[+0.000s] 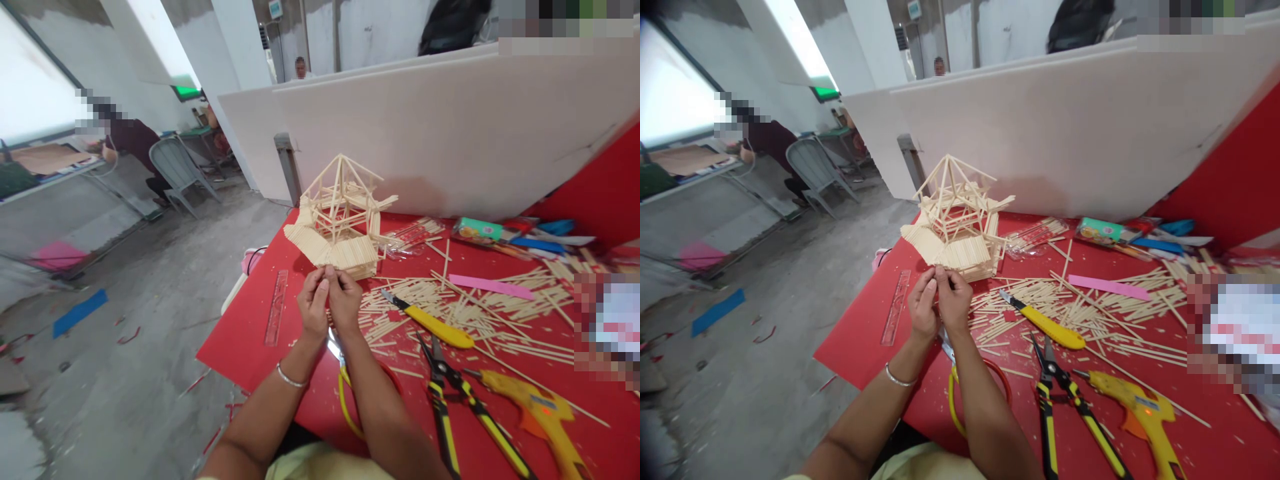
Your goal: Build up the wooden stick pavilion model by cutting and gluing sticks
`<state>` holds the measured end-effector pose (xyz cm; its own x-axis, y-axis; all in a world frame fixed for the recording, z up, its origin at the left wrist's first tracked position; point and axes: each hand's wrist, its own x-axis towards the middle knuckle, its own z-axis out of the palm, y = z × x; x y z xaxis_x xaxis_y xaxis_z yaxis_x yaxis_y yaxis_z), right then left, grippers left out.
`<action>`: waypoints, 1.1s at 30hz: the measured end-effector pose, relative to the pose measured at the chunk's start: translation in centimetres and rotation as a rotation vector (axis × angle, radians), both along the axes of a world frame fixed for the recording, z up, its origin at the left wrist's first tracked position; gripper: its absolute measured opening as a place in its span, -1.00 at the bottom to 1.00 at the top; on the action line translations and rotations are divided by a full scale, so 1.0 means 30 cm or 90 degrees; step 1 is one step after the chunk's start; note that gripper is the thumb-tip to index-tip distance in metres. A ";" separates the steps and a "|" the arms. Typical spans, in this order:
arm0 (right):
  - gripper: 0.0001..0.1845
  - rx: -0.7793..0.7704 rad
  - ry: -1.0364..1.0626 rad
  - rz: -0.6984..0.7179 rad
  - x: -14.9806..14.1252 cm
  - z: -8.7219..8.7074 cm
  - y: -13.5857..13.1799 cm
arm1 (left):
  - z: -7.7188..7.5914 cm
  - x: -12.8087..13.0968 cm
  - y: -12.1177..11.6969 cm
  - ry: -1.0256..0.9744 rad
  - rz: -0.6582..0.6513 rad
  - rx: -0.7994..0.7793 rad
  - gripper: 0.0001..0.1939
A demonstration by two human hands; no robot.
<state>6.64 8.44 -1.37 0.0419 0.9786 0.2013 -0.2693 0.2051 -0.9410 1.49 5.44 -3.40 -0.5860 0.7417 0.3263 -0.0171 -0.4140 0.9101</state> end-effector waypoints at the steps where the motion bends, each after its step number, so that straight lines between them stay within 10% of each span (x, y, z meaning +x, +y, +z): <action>1: -0.63 0.002 0.000 0.000 0.000 -0.002 0.001 | 0.002 0.000 0.000 0.002 -0.002 0.001 -0.64; 33: -0.73 0.061 0.023 0.019 0.021 -0.017 -0.007 | 0.035 0.006 -0.009 0.007 -0.014 0.014 -0.70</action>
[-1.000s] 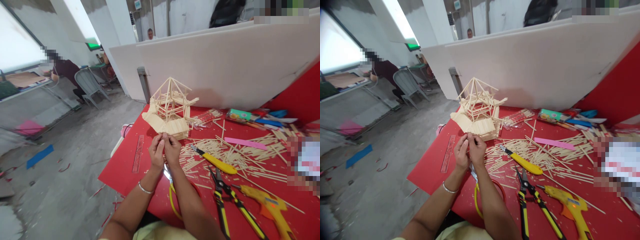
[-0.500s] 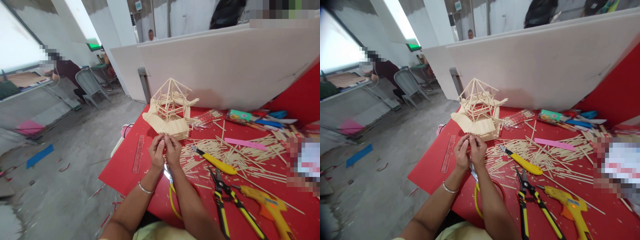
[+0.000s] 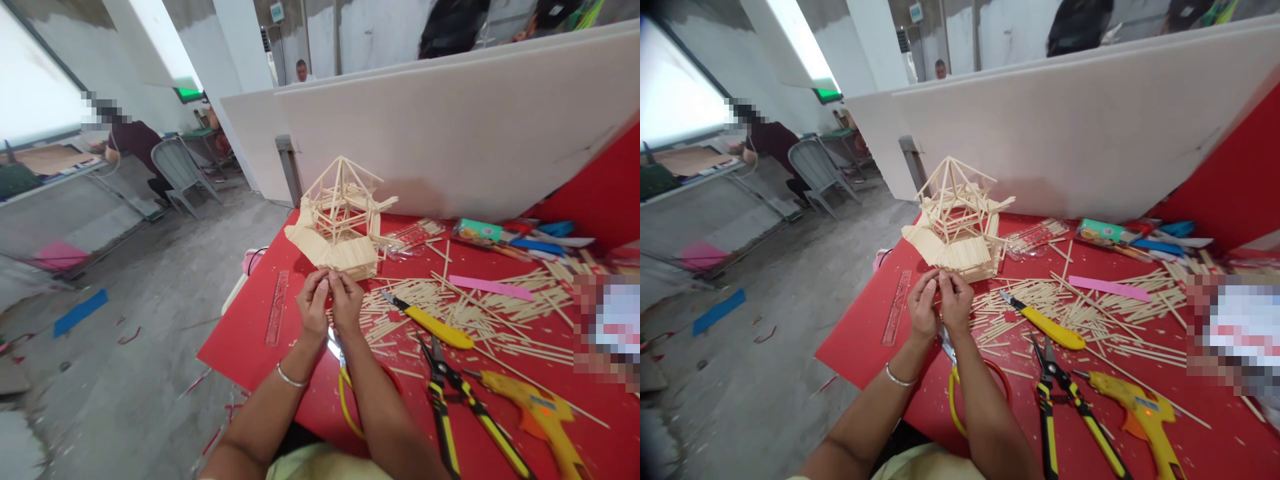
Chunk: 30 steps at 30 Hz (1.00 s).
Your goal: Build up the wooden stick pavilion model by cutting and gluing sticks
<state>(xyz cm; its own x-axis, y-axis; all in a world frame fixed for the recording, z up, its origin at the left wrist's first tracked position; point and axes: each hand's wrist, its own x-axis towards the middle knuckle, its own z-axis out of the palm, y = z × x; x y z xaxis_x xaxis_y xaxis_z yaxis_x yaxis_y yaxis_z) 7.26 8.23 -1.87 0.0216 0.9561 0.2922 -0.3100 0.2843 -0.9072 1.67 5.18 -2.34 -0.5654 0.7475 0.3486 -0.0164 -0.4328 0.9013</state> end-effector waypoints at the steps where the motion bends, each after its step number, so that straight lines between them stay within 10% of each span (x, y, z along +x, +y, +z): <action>1: -0.73 0.000 -0.001 -0.001 0.000 0.000 0.000 | 0.001 0.000 0.000 0.000 0.002 0.000 -0.71; 30: -0.70 -0.015 -0.002 0.008 -0.001 0.002 -0.005 | 0.012 -0.001 -0.005 -0.002 0.002 -0.006 -0.71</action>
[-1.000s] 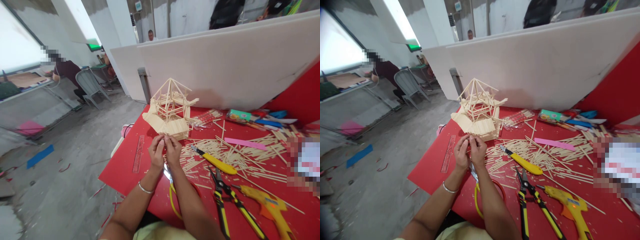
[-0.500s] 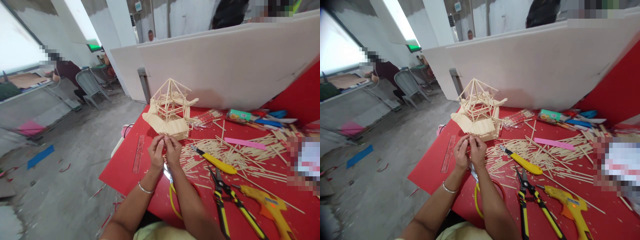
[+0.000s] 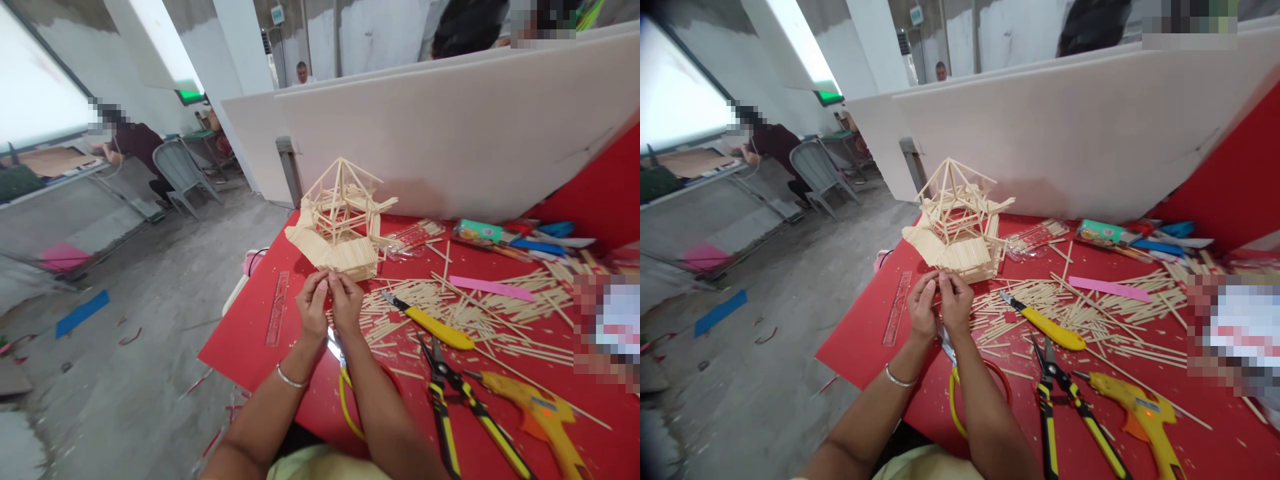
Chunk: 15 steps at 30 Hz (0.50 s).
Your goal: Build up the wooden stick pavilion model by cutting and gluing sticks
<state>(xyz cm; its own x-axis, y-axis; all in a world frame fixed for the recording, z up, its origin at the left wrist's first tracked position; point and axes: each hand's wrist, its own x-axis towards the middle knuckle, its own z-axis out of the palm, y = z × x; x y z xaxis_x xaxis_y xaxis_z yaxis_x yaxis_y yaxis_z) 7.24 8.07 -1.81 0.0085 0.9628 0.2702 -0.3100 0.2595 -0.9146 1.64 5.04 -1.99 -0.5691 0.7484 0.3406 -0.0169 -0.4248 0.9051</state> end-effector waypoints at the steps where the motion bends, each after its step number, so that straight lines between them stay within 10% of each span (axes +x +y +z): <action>1: -0.70 0.001 0.002 0.000 0.000 0.000 0.000 | 0.000 0.000 0.000 0.002 0.001 0.000 -0.71; 15: -0.69 -0.003 -0.008 -0.001 0.002 0.002 -0.001 | 0.005 -0.001 -0.002 0.011 0.004 -0.001 -0.71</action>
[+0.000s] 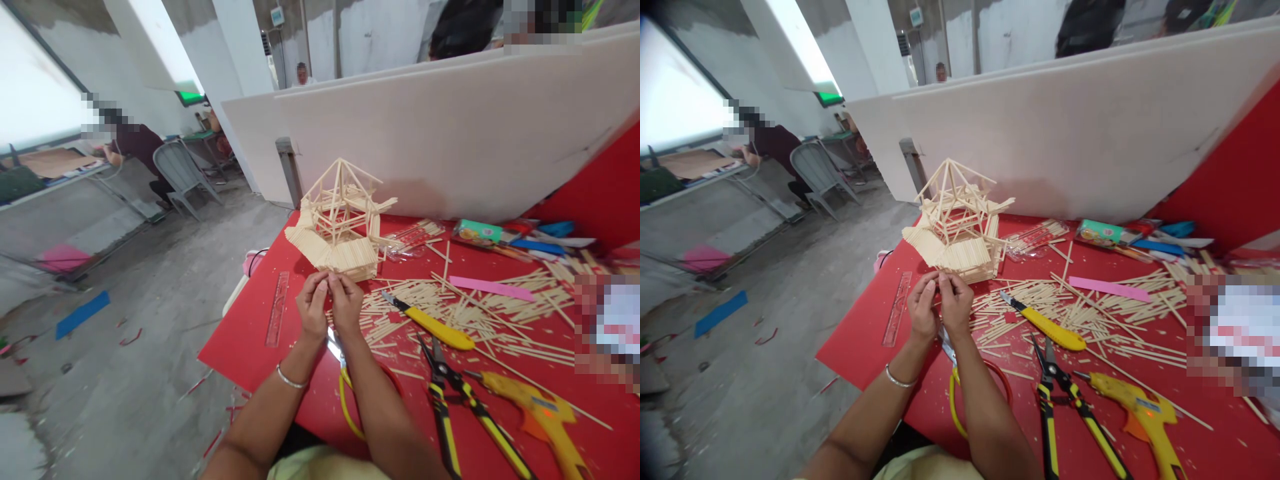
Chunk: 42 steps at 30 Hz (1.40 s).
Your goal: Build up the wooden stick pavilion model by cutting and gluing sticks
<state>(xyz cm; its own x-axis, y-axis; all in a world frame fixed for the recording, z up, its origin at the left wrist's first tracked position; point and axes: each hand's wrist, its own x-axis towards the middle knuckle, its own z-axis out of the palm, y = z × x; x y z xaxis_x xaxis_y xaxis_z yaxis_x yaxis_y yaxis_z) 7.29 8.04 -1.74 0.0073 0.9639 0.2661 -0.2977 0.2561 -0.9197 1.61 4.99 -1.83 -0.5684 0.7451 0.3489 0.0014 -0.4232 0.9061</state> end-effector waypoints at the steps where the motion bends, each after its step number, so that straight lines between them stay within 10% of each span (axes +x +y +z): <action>1: -0.68 0.000 -0.001 0.000 0.000 0.000 0.000 | 0.000 0.000 0.000 0.000 0.000 -0.002 -0.71; 42: -0.72 0.022 0.019 0.017 -0.012 0.012 0.003 | -0.010 -0.001 0.010 -0.043 -0.003 -0.017 -0.69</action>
